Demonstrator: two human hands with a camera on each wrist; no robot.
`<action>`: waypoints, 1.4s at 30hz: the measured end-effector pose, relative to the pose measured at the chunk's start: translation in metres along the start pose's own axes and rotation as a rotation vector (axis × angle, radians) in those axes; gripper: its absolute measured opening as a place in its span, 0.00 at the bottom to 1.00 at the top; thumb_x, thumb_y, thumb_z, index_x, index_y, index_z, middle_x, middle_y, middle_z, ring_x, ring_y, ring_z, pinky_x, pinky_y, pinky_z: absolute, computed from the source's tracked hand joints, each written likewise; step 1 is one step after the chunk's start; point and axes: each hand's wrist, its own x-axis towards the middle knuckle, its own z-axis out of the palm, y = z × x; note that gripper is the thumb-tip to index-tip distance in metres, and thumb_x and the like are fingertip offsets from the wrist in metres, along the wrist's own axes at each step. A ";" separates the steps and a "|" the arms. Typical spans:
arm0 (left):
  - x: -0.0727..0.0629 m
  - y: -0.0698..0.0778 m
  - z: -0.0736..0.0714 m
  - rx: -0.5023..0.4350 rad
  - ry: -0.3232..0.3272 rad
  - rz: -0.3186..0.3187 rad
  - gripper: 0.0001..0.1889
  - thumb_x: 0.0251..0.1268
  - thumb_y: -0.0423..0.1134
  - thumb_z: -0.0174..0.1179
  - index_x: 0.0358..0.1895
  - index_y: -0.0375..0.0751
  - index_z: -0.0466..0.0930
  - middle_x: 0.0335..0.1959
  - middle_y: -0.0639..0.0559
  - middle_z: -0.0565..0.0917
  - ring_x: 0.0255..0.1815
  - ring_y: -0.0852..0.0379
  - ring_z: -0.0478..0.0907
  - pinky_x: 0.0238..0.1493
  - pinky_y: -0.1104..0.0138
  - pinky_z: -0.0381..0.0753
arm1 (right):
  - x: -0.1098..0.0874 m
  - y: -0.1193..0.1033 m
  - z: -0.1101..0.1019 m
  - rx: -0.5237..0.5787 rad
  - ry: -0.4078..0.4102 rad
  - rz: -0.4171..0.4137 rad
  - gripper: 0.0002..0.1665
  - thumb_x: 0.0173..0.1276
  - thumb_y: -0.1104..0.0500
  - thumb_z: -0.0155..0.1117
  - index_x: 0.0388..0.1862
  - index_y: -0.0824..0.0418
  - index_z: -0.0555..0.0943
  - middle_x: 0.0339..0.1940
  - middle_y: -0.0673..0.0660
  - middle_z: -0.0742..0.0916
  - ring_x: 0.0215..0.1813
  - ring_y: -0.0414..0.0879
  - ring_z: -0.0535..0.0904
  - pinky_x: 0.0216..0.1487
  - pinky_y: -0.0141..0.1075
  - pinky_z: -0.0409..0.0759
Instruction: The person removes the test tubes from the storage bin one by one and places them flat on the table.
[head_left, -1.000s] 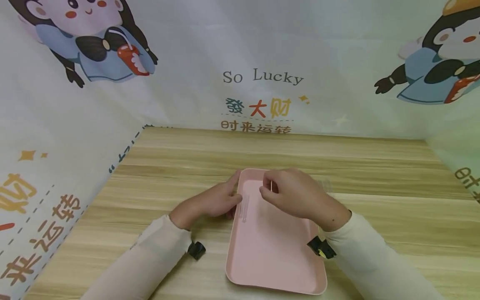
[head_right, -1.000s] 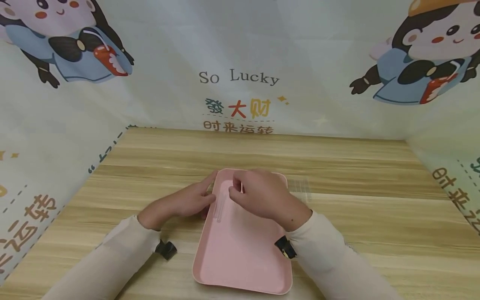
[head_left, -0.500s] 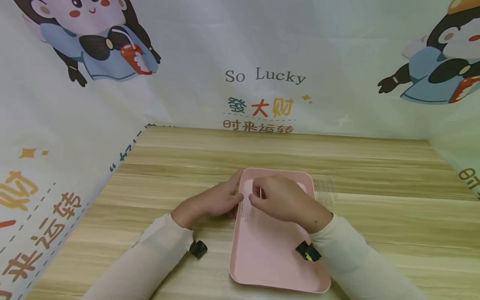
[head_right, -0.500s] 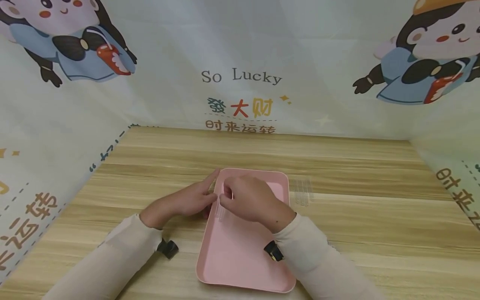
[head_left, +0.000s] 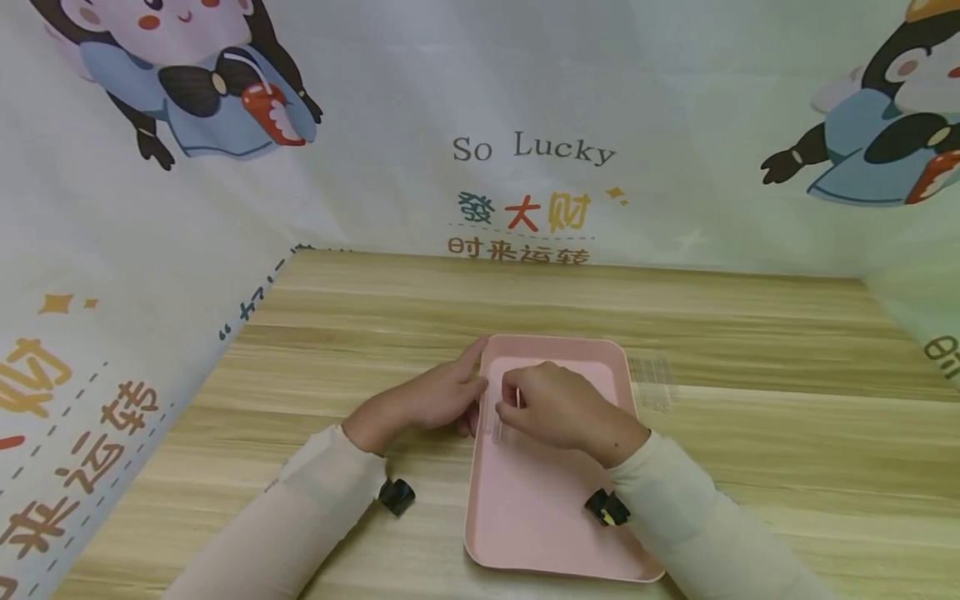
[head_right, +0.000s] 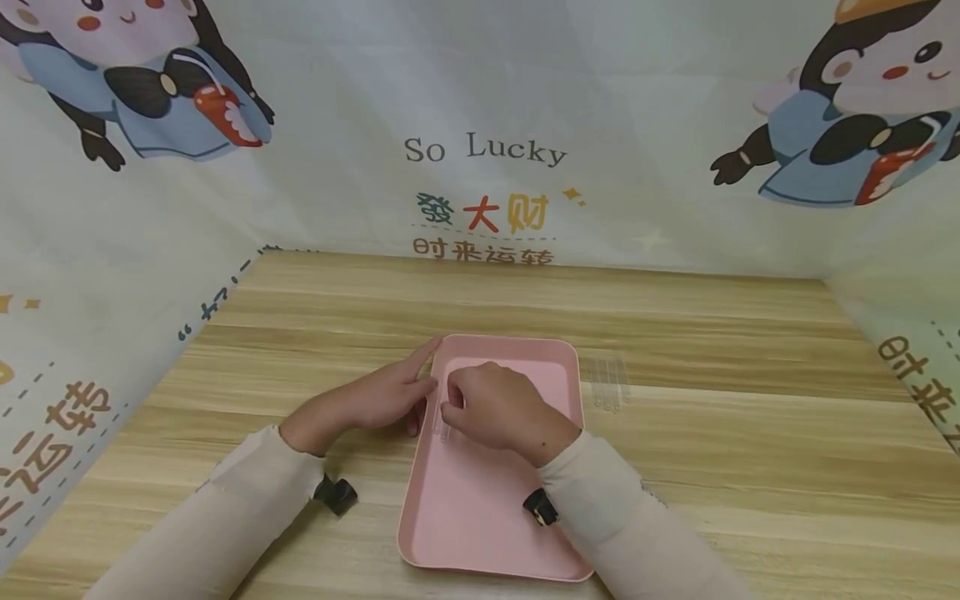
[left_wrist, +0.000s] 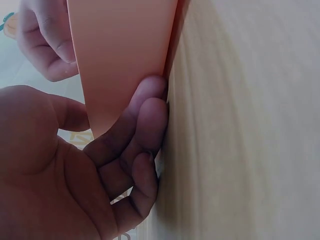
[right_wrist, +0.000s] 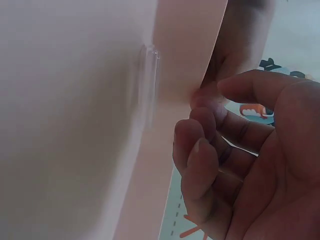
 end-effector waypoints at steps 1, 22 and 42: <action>0.000 0.000 0.000 -0.004 0.001 0.001 0.37 0.80 0.37 0.39 0.82 0.44 0.29 0.19 0.44 0.83 0.18 0.55 0.80 0.27 0.63 0.83 | 0.000 0.001 0.000 -0.002 -0.001 -0.003 0.11 0.67 0.56 0.61 0.24 0.51 0.76 0.17 0.44 0.76 0.20 0.37 0.68 0.22 0.30 0.65; 0.000 0.001 0.000 -0.017 0.000 0.005 0.36 0.80 0.36 0.38 0.82 0.45 0.30 0.20 0.42 0.82 0.17 0.55 0.79 0.27 0.62 0.83 | -0.001 0.005 0.010 -0.059 -0.139 0.024 0.16 0.67 0.53 0.65 0.19 0.51 0.75 0.18 0.45 0.74 0.25 0.39 0.70 0.30 0.33 0.67; 0.002 0.000 -0.001 0.015 0.008 -0.005 0.36 0.80 0.37 0.39 0.82 0.46 0.29 0.20 0.44 0.82 0.17 0.54 0.79 0.27 0.62 0.82 | 0.004 0.005 0.022 -0.111 -0.116 0.076 0.21 0.69 0.48 0.62 0.18 0.52 0.71 0.17 0.47 0.73 0.26 0.43 0.71 0.30 0.36 0.69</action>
